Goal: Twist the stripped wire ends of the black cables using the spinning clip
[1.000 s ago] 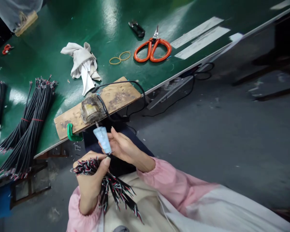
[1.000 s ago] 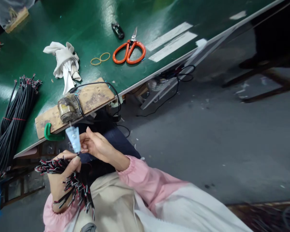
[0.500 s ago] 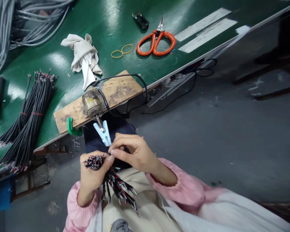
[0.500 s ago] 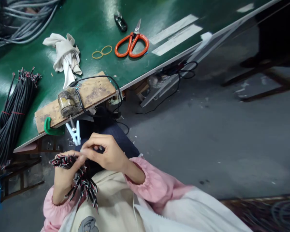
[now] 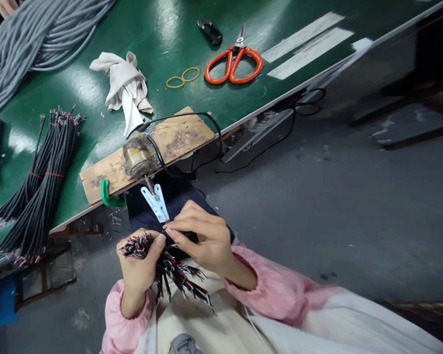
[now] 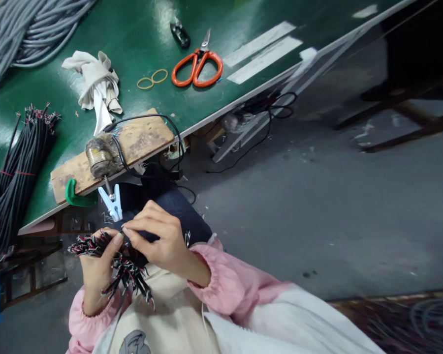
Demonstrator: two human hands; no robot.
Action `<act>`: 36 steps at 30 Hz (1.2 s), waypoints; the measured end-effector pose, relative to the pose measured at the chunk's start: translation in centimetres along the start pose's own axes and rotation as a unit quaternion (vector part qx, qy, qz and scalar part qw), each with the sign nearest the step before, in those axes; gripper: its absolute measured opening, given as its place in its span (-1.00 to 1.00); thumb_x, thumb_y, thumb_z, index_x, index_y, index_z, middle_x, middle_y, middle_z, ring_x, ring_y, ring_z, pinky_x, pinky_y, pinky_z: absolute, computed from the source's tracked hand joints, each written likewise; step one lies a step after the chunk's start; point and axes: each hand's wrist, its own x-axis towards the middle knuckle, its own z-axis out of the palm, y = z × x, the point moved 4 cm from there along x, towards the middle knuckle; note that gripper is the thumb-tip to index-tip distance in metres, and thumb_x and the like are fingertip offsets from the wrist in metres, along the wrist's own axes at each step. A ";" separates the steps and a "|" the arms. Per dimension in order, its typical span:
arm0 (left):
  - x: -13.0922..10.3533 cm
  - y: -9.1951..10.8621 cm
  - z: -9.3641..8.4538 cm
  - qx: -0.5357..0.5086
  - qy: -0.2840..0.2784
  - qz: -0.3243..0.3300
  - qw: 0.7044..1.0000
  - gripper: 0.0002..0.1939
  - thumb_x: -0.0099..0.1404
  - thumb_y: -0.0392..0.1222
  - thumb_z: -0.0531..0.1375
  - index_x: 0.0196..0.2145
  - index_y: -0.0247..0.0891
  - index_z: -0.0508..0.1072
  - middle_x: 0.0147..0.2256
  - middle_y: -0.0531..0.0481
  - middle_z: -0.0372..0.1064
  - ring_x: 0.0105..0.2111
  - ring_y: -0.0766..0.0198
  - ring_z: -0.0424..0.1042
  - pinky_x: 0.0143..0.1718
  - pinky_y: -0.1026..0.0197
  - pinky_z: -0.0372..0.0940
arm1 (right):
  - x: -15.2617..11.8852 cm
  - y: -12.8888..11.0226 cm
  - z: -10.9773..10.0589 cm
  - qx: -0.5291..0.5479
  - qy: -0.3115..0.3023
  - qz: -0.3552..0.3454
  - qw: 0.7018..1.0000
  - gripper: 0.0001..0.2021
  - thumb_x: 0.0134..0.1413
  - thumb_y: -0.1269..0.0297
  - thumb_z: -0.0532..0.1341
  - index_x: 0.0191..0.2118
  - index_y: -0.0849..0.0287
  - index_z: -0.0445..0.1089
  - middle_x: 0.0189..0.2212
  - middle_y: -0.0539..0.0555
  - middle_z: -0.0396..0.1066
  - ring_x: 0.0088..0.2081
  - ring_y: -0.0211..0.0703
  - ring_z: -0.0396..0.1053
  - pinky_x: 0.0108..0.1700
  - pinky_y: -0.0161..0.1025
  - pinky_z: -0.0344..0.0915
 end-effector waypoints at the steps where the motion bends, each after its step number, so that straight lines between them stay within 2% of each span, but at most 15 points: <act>1: -0.1 -0.1 0.0 0.001 0.000 -0.001 1.000 -0.84 0.15 -0.18 0.35 -0.56 -0.22 0.57 -0.60 0.07 0.50 -0.59 0.28 0.43 -0.51 0.28 0.35 | -0.3 -0.3 -0.1 -0.025 0.013 -0.035 0.999 -0.87 0.23 0.41 0.25 -0.24 0.11 0.58 -0.47 0.07 0.57 -0.46 -0.15 0.39 -0.39 -0.15 0.33; 5: -0.1 -0.2 0.1 0.003 0.004 -0.003 1.000 -0.85 0.14 -0.18 0.35 -0.56 -0.22 0.58 -0.59 0.05 0.52 -0.58 0.26 0.45 -0.50 0.25 0.37 | -1.1 -0.9 -0.6 -0.095 0.001 -0.104 0.990 -0.77 0.29 0.33 0.22 0.00 0.07 0.55 -0.39 0.09 0.60 -0.39 -0.10 0.40 -0.36 -0.11 0.36; 9: 0.0 -0.2 0.0 0.003 0.039 -0.004 0.999 -0.87 0.09 -0.21 0.37 -0.57 -0.22 0.58 -0.59 0.05 0.51 -0.57 0.25 0.46 -0.50 0.25 0.38 | -1.3 -1.4 -0.7 -0.096 -0.017 -0.120 0.988 -0.79 0.28 0.34 0.23 -0.07 -0.01 0.59 -0.46 0.03 0.58 -0.44 -0.13 0.38 -0.38 -0.12 0.35; 11: 0.1 -0.2 -0.1 -0.005 0.047 0.005 0.999 -0.89 0.08 -0.22 0.38 -0.57 -0.22 0.59 -0.58 0.06 0.51 -0.56 0.26 0.46 -0.49 0.26 0.38 | -1.1 -1.2 -0.7 -0.065 0.009 -0.074 0.995 -0.83 0.25 0.37 0.26 -0.16 0.02 0.60 -0.48 0.05 0.57 -0.46 -0.15 0.39 -0.40 -0.14 0.36; 14: 0.1 -0.1 -0.1 -0.014 0.044 0.017 0.999 -0.91 0.06 -0.24 0.40 -0.55 -0.20 0.59 -0.57 0.07 0.51 -0.55 0.28 0.46 -0.48 0.28 0.38 | -0.7 -0.2 -0.5 -0.005 0.051 0.057 0.997 -0.87 0.17 0.42 0.29 -0.32 0.10 0.59 -0.49 0.06 0.56 -0.47 -0.17 0.41 -0.40 -0.17 0.36; 18: 0.2 0.4 0.0 -0.002 0.039 0.018 0.999 -0.88 0.03 -0.18 0.43 -0.57 -0.20 0.59 -0.58 0.06 0.50 -0.57 0.27 0.47 -0.50 0.26 0.39 | -0.4 1.1 0.3 0.110 -0.029 0.198 0.974 -0.83 0.19 0.30 0.27 -0.40 0.16 0.57 -0.46 0.11 0.58 -0.44 -0.17 0.44 -0.41 -0.22 0.36; 21: 0.3 0.7 0.1 -0.003 0.027 0.018 0.999 -0.85 0.02 -0.14 0.44 -0.58 -0.20 0.59 -0.59 0.04 0.50 -0.57 0.26 0.47 -0.51 0.25 0.40 | -0.4 1.5 0.4 0.158 -0.069 0.242 0.955 -0.79 0.20 0.21 0.27 -0.39 0.19 0.57 -0.44 0.14 0.56 -0.42 -0.17 0.43 -0.40 -0.23 0.34; 24: 0.4 0.8 0.2 -0.007 0.017 0.020 1.000 -0.84 0.01 -0.14 0.45 -0.59 -0.20 0.60 -0.59 0.04 0.49 -0.58 0.27 0.45 -0.52 0.25 0.38 | -0.3 1.2 0.3 0.151 -0.080 0.237 0.957 -0.77 0.22 0.20 0.26 -0.39 0.20 0.54 -0.46 0.12 0.52 -0.43 -0.18 0.41 -0.41 -0.24 0.32; 30: 0.3 0.5 0.4 -0.014 0.033 0.017 0.999 -0.86 -0.01 -0.18 0.46 -0.60 -0.20 0.59 -0.63 0.08 0.42 -0.61 0.33 0.36 -0.57 0.28 0.28 | 0.0 -0.2 0.1 0.026 -0.073 0.172 0.982 -0.81 0.23 0.35 0.17 -0.40 0.17 0.45 -0.49 0.05 0.43 -0.45 -0.22 0.34 -0.40 -0.28 0.28; 33: 0.2 0.3 0.3 -0.017 0.044 0.012 0.999 -0.89 -0.01 -0.22 0.44 -0.59 -0.20 0.59 -0.61 0.08 0.45 -0.60 0.31 0.39 -0.53 0.27 0.30 | -0.1 0.0 0.2 0.032 -0.071 0.173 0.982 -0.82 0.16 0.41 0.18 -0.46 0.17 0.44 -0.55 0.00 0.38 -0.50 -0.26 0.28 -0.45 -0.30 0.23; 36: 0.1 0.1 -0.1 -0.031 0.045 0.004 0.999 -0.91 -0.01 -0.24 0.43 -0.59 -0.20 0.59 -0.60 0.08 0.45 -0.59 0.31 0.40 -0.52 0.27 0.30 | -0.1 0.7 0.2 0.063 -0.053 0.190 0.978 -0.83 0.09 0.43 0.21 -0.49 0.17 0.47 -0.57 0.01 0.42 -0.51 -0.25 0.29 -0.46 -0.29 0.23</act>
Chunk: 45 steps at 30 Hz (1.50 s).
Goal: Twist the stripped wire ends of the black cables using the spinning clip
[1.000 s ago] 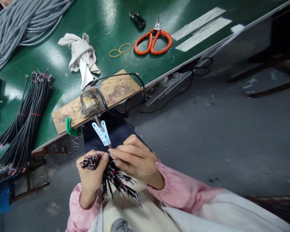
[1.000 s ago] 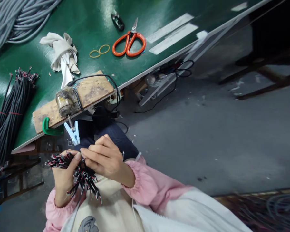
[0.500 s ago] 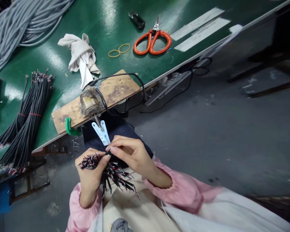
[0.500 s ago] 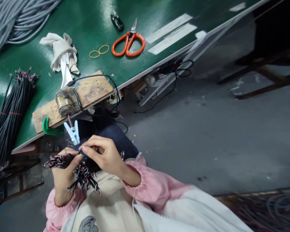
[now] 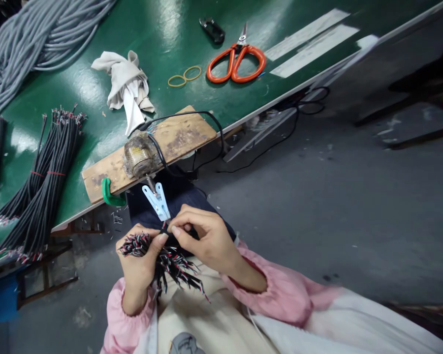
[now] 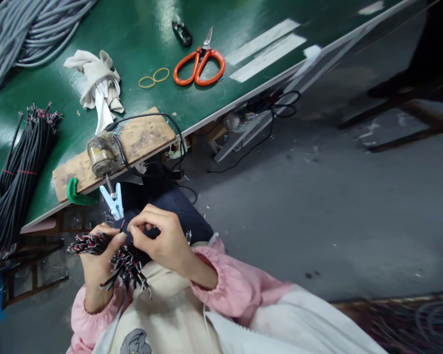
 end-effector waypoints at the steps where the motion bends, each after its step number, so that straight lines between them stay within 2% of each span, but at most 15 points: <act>1: 0.0 0.0 -0.1 -0.006 -0.004 -0.004 1.000 -0.91 0.00 -0.25 0.42 -0.58 -0.21 0.60 -0.60 0.08 0.45 -0.60 0.32 0.38 -0.53 0.27 0.28 | 0.1 0.2 0.0 0.017 0.002 0.012 1.000 -0.83 0.09 0.42 0.23 -0.48 0.17 0.49 -0.55 0.03 0.45 -0.50 -0.24 0.31 -0.45 -0.28 0.24; 5: 0.0 0.0 -0.3 -0.019 -0.030 -0.020 0.999 -0.92 0.04 -0.27 0.41 -0.57 -0.21 0.60 -0.61 0.09 0.43 -0.62 0.35 0.34 -0.54 0.28 0.24 | 0.4 0.7 0.1 0.086 -0.036 0.062 0.994 -0.83 0.15 0.29 0.28 -0.41 0.20 0.56 -0.48 0.10 0.53 -0.45 -0.20 0.39 -0.42 -0.25 0.29; 8: 0.0 0.2 -0.2 -0.015 -0.032 -0.026 0.999 -0.93 0.02 -0.28 0.41 -0.57 -0.21 0.61 -0.60 0.09 0.44 -0.62 0.35 0.34 -0.55 0.28 0.24 | 0.4 0.6 0.0 0.088 -0.052 0.062 0.993 -0.80 0.19 0.24 0.28 -0.39 0.21 0.57 -0.46 0.12 0.53 -0.44 -0.20 0.40 -0.40 -0.25 0.30; 14: 0.2 0.3 0.1 -0.008 -0.007 -0.004 1.000 -0.91 -0.03 -0.29 0.43 -0.60 -0.20 0.60 -0.63 0.10 0.44 -0.61 0.34 0.39 -0.55 0.31 0.28 | 0.2 0.0 0.2 0.015 -0.033 0.021 0.999 -0.80 0.25 0.31 0.19 -0.39 0.20 0.47 -0.46 0.08 0.48 -0.42 -0.21 0.38 -0.37 -0.27 0.30; 17: 0.0 0.0 0.3 -0.005 0.013 0.001 1.000 -0.91 -0.03 -0.28 0.43 -0.60 -0.19 0.61 -0.62 0.10 0.46 -0.61 0.33 0.40 -0.55 0.30 0.30 | -0.1 0.2 0.7 -0.018 -0.029 0.031 0.999 -0.82 0.26 0.34 0.12 -0.37 0.18 0.38 -0.46 0.05 0.44 -0.44 -0.23 0.34 -0.38 -0.29 0.27; 20: -0.1 -0.3 0.2 -0.013 0.041 -0.001 0.999 -0.91 -0.02 -0.28 0.43 -0.58 -0.20 0.61 -0.61 0.10 0.47 -0.60 0.34 0.40 -0.52 0.30 0.30 | -0.6 0.6 1.3 -0.006 -0.053 0.055 0.997 -0.83 0.27 0.31 0.09 -0.35 0.16 0.34 -0.46 0.03 0.43 -0.45 -0.24 0.33 -0.40 -0.30 0.25; 23: -0.2 -0.7 -0.1 -0.028 0.049 -0.008 0.998 -0.90 -0.01 -0.31 0.43 -0.58 -0.21 0.59 -0.60 0.11 0.46 -0.58 0.36 0.40 -0.50 0.31 0.30 | -0.8 1.1 1.6 0.024 -0.071 0.077 0.994 -0.83 0.24 0.27 0.12 -0.35 0.18 0.37 -0.48 0.02 0.42 -0.47 -0.24 0.30 -0.42 -0.29 0.23; 28: -0.2 -0.9 -0.5 -0.038 0.027 -0.020 0.999 -0.91 0.01 -0.30 0.43 -0.55 -0.23 0.59 -0.60 0.12 0.44 -0.59 0.37 0.37 -0.51 0.32 0.26 | -0.2 1.5 0.7 0.068 -0.005 0.105 0.992 -0.84 0.14 0.26 0.21 -0.35 0.20 0.50 -0.47 0.05 0.44 -0.43 -0.22 0.30 -0.37 -0.26 0.23; 32: -0.2 -0.9 -0.4 -0.038 0.012 -0.027 0.999 -0.91 0.00 -0.30 0.44 -0.56 -0.23 0.60 -0.61 0.13 0.43 -0.62 0.39 0.36 -0.54 0.32 0.24 | 0.3 1.6 1.1 0.146 -0.049 0.149 0.977 -0.82 0.10 0.19 0.27 -0.41 0.18 0.47 -0.48 0.04 0.46 -0.43 -0.21 0.35 -0.35 -0.25 0.27; 37: -0.2 -0.7 -0.3 -0.030 0.028 -0.008 0.999 -0.90 -0.02 -0.31 0.44 -0.57 -0.21 0.60 -0.62 0.14 0.44 -0.61 0.40 0.36 -0.53 0.34 0.25 | 0.2 1.5 1.0 0.126 -0.037 0.148 0.980 -0.83 0.07 0.23 0.27 -0.46 0.18 0.43 -0.53 -0.01 0.41 -0.48 -0.27 0.28 -0.40 -0.27 0.22; 40: -0.3 -0.6 -0.2 -0.029 0.039 0.002 0.999 -0.90 0.00 -0.32 0.44 -0.57 -0.20 0.61 -0.61 0.14 0.45 -0.60 0.40 0.37 -0.52 0.35 0.26 | 0.1 1.6 1.0 0.119 -0.051 0.152 0.980 -0.85 0.02 0.25 0.29 -0.49 0.19 0.42 -0.59 -0.05 0.35 -0.53 -0.30 0.20 -0.44 -0.29 0.18; 45: -0.1 -0.6 -0.1 -0.022 0.026 0.007 0.999 -0.92 0.02 -0.32 0.43 -0.54 -0.19 0.63 -0.60 0.12 0.47 -0.60 0.38 0.38 -0.52 0.33 0.27 | -0.1 2.4 1.3 0.177 -0.054 0.187 0.965 -0.75 0.00 0.10 0.36 -0.42 0.19 0.45 -0.52 -0.01 0.41 -0.49 -0.26 0.29 -0.41 -0.28 0.26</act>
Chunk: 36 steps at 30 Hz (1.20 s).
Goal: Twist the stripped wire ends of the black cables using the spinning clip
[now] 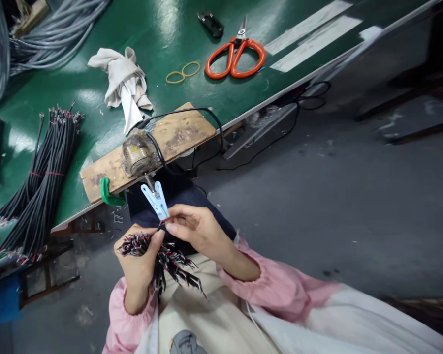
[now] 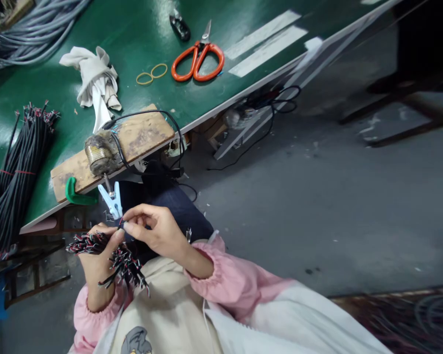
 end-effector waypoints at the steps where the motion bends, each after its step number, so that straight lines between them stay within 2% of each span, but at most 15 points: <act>1: 0.0 0.0 0.1 0.005 -0.011 0.003 1.000 -0.93 0.02 -0.31 0.43 -0.53 -0.18 0.64 -0.60 0.11 0.49 -0.60 0.36 0.39 -0.53 0.32 0.28 | 0.0 -0.1 0.0 -0.002 0.001 -0.016 1.000 -0.74 0.01 0.08 0.37 -0.42 0.19 0.46 -0.51 0.01 0.42 -0.47 -0.25 0.32 -0.40 -0.27 0.27; 3: 0.0 0.2 0.2 0.020 -0.040 0.012 0.999 -0.96 0.07 -0.28 0.41 -0.49 -0.17 0.66 -0.55 0.07 0.55 -0.56 0.31 0.47 -0.48 0.29 0.35 | -0.1 -0.8 0.0 -0.052 0.021 -0.098 0.994 -0.75 0.09 0.12 0.36 -0.45 0.18 0.46 -0.51 0.02 0.43 -0.46 -0.23 0.33 -0.37 -0.24 0.29; 6: 0.2 0.8 0.1 0.038 -0.074 0.007 0.997 -0.92 0.18 -0.22 0.36 -0.45 -0.16 0.68 -0.47 0.02 0.62 -0.46 0.22 0.56 -0.35 0.21 0.44 | -0.7 -2.4 -0.2 -0.159 0.082 -0.267 0.947 -0.77 0.19 0.30 0.32 -0.50 0.16 0.44 -0.52 0.02 0.41 -0.41 -0.19 0.31 -0.28 -0.19 0.28; 8: 0.5 1.2 0.1 0.038 -0.106 -0.009 0.994 -0.90 0.19 -0.20 0.35 -0.47 -0.16 0.67 -0.49 0.01 0.61 -0.47 0.20 0.56 -0.37 0.21 0.44 | -0.7 -2.8 -0.1 -0.164 0.061 -0.308 0.935 -0.76 0.22 0.27 0.30 -0.49 0.15 0.43 -0.52 0.02 0.39 -0.39 -0.17 0.29 -0.25 -0.17 0.27; 10: 0.9 1.8 0.4 0.022 -0.154 -0.016 0.988 -0.90 0.14 -0.19 0.39 -0.53 -0.17 0.66 -0.55 0.01 0.57 -0.54 0.23 0.52 -0.46 0.24 0.41 | -0.3 -2.2 0.2 -0.086 -0.019 -0.256 0.963 -0.70 0.23 0.10 0.30 -0.47 0.15 0.40 -0.51 0.01 0.34 -0.41 -0.19 0.26 -0.29 -0.19 0.26; 12: 1.2 2.5 0.7 -0.003 -0.189 -0.008 0.982 -0.89 0.07 -0.17 0.43 -0.57 -0.16 0.65 -0.60 0.01 0.53 -0.61 0.26 0.46 -0.55 0.25 0.36 | 0.3 -1.2 0.7 0.044 -0.104 -0.144 0.983 -0.60 0.16 -0.08 0.29 -0.47 0.16 0.36 -0.52 -0.03 0.27 -0.46 -0.25 0.20 -0.37 -0.25 0.21; 14: 1.4 2.8 0.9 -0.017 -0.190 -0.004 0.982 -0.89 0.04 -0.16 0.45 -0.59 -0.15 0.64 -0.61 0.01 0.51 -0.63 0.27 0.43 -0.58 0.26 0.34 | 0.8 -0.2 1.0 0.138 -0.140 -0.039 0.980 -0.55 0.08 -0.15 0.32 -0.47 0.17 0.34 -0.53 -0.07 0.22 -0.49 -0.29 0.16 -0.42 -0.29 0.15; 15: 1.4 2.9 1.0 -0.015 -0.180 -0.007 0.983 -0.89 0.03 -0.17 0.45 -0.59 -0.15 0.64 -0.61 0.00 0.50 -0.62 0.27 0.43 -0.58 0.26 0.33 | 1.1 -0.1 0.9 0.153 -0.130 -0.012 0.980 -0.55 0.05 -0.14 0.34 -0.48 0.17 0.33 -0.54 -0.07 0.21 -0.50 -0.31 0.14 -0.42 -0.30 0.13; 17: 1.3 2.9 0.9 -0.001 -0.150 -0.008 0.989 -0.90 0.01 -0.21 0.44 -0.59 -0.17 0.63 -0.60 0.01 0.50 -0.61 0.27 0.43 -0.57 0.27 0.34 | 1.5 -0.4 0.2 0.120 -0.066 -0.015 0.990 -0.61 0.04 -0.04 0.37 -0.50 0.17 0.35 -0.56 -0.07 0.23 -0.50 -0.30 0.15 -0.41 -0.29 0.14; 20: 1.0 3.1 0.7 0.030 -0.107 0.015 0.994 -0.92 0.00 -0.28 0.43 -0.59 -0.19 0.62 -0.60 0.02 0.51 -0.60 0.28 0.45 -0.56 0.28 0.35 | 1.4 -2.5 -1.0 0.009 0.033 -0.133 0.990 -0.76 0.07 0.20 0.36 -0.53 0.14 0.40 -0.58 -0.05 0.30 -0.50 -0.26 0.22 -0.40 -0.25 0.18; 23: 0.7 3.2 0.7 0.040 -0.095 0.045 0.994 -0.90 0.00 -0.33 0.41 -0.58 -0.18 0.61 -0.59 0.05 0.52 -0.59 0.30 0.46 -0.53 0.31 0.36 | 0.2 -4.4 -1.0 -0.080 0.039 -0.277 0.957 -0.86 0.04 0.39 0.36 -0.50 0.11 0.50 -0.56 -0.01 0.42 -0.48 -0.22 0.30 -0.34 -0.18 0.26; 25: 0.5 3.0 0.7 0.040 -0.085 0.056 0.994 -0.88 0.01 -0.36 0.40 -0.57 -0.18 0.61 -0.58 0.07 0.53 -0.59 0.31 0.47 -0.53 0.33 0.35 | -0.5 -4.7 -0.9 -0.109 0.038 -0.309 0.944 -0.88 0.03 0.44 0.37 -0.47 0.10 0.53 -0.54 0.00 0.47 -0.48 -0.21 0.33 -0.29 -0.14 0.29; 27: 0.4 2.9 0.6 0.037 -0.064 0.061 0.995 -0.88 0.02 -0.36 0.40 -0.56 -0.17 0.60 -0.58 0.09 0.52 -0.59 0.33 0.46 -0.52 0.33 0.35 | -0.6 -4.2 -0.9 -0.112 0.032 -0.272 0.955 -0.88 0.07 0.38 0.37 -0.47 0.13 0.52 -0.56 0.01 0.46 -0.49 -0.21 0.32 -0.33 -0.16 0.28; 32: 0.2 3.1 0.2 0.036 -0.032 0.075 0.996 -0.89 0.01 -0.34 0.40 -0.57 -0.18 0.60 -0.59 0.09 0.51 -0.59 0.32 0.46 -0.53 0.32 0.35 | 1.4 -2.9 -1.0 -0.043 -0.009 -0.067 0.997 -0.62 0.08 -0.04 0.34 -0.52 0.18 0.44 -0.58 -0.01 0.37 -0.50 -0.25 0.28 -0.41 -0.25 0.26; 36: 0.3 3.7 -0.1 0.043 -0.026 0.086 0.995 -0.90 0.01 -0.32 0.41 -0.58 -0.17 0.60 -0.59 0.08 0.50 -0.59 0.30 0.46 -0.54 0.31 0.35 | 4.0 -4.1 -0.2 -0.025 0.008 -0.055 0.998 -0.46 -0.06 -0.25 0.33 -0.62 0.18 0.37 -0.64 -0.05 0.28 -0.53 -0.29 0.20 -0.44 -0.27 0.17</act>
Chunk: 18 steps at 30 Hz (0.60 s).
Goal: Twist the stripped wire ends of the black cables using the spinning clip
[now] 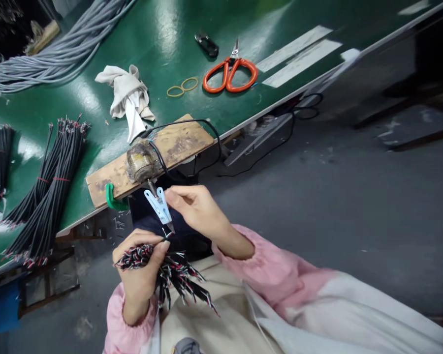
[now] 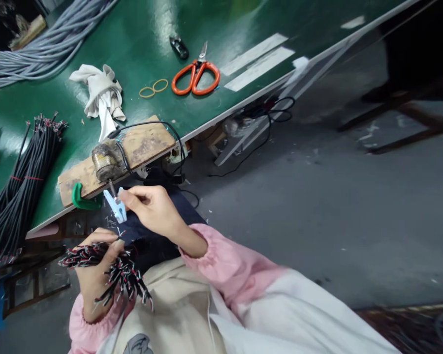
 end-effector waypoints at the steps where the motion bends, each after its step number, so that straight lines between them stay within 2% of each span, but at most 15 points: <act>1: 0.1 0.0 0.0 -0.001 0.001 0.001 1.000 -0.90 0.01 -0.30 0.41 -0.58 -0.17 0.60 -0.59 0.08 0.50 -0.59 0.30 0.46 -0.54 0.30 0.36 | 0.6 0.0 0.5 0.021 -0.013 0.012 1.000 -0.43 -0.15 -0.29 0.36 -0.66 0.18 0.34 -0.66 -0.06 0.25 -0.56 -0.32 0.16 -0.48 -0.28 0.12; 3: 0.2 -0.1 0.0 -0.007 0.004 0.000 1.000 -0.91 0.02 -0.28 0.42 -0.57 -0.16 0.61 -0.59 0.07 0.50 -0.59 0.29 0.46 -0.54 0.29 0.36 | 1.4 0.4 1.5 0.093 -0.049 0.063 0.992 -0.39 -0.29 -0.34 0.39 -0.69 0.19 0.32 -0.68 -0.07 0.24 -0.60 -0.36 0.11 -0.54 -0.31 0.05; 5: 0.4 -0.5 0.1 -0.016 0.002 -0.003 1.000 -0.93 0.04 -0.27 0.42 -0.55 -0.15 0.63 -0.57 0.07 0.52 -0.58 0.29 0.47 -0.52 0.29 0.37 | 1.6 1.1 2.2 0.166 -0.077 0.106 0.977 -0.39 -0.32 -0.34 0.40 -0.67 0.21 0.36 -0.66 -0.05 0.28 -0.60 -0.37 0.13 -0.56 -0.33 0.06; 12: 0.7 -1.2 0.6 -0.041 -0.006 -0.034 0.999 -0.95 0.04 -0.28 0.43 -0.51 -0.17 0.65 -0.53 0.05 0.54 -0.57 0.29 0.46 -0.48 0.27 0.38 | 0.9 2.2 2.9 0.276 -0.106 0.136 0.945 -0.49 -0.19 -0.20 0.43 -0.57 0.23 0.47 -0.61 -0.02 0.37 -0.57 -0.34 0.23 -0.51 -0.34 0.19; 15: 0.7 -0.9 0.8 -0.046 -0.006 -0.035 0.998 -0.94 0.02 -0.30 0.43 -0.53 -0.17 0.65 -0.55 0.05 0.53 -0.59 0.31 0.45 -0.52 0.29 0.36 | 0.6 2.8 3.0 0.311 -0.117 0.175 0.927 -0.51 -0.03 -0.17 0.37 -0.51 0.26 0.51 -0.59 0.03 0.42 -0.55 -0.31 0.28 -0.47 -0.33 0.22; 18: 0.8 -0.4 0.9 -0.035 -0.002 -0.035 0.999 -0.94 0.00 -0.30 0.41 -0.55 -0.18 0.64 -0.57 0.04 0.52 -0.61 0.30 0.44 -0.55 0.29 0.35 | 0.5 3.9 2.6 0.341 -0.106 0.222 0.908 -0.49 0.09 -0.15 0.29 -0.55 0.26 0.49 -0.62 0.03 0.40 -0.56 -0.31 0.28 -0.46 -0.34 0.21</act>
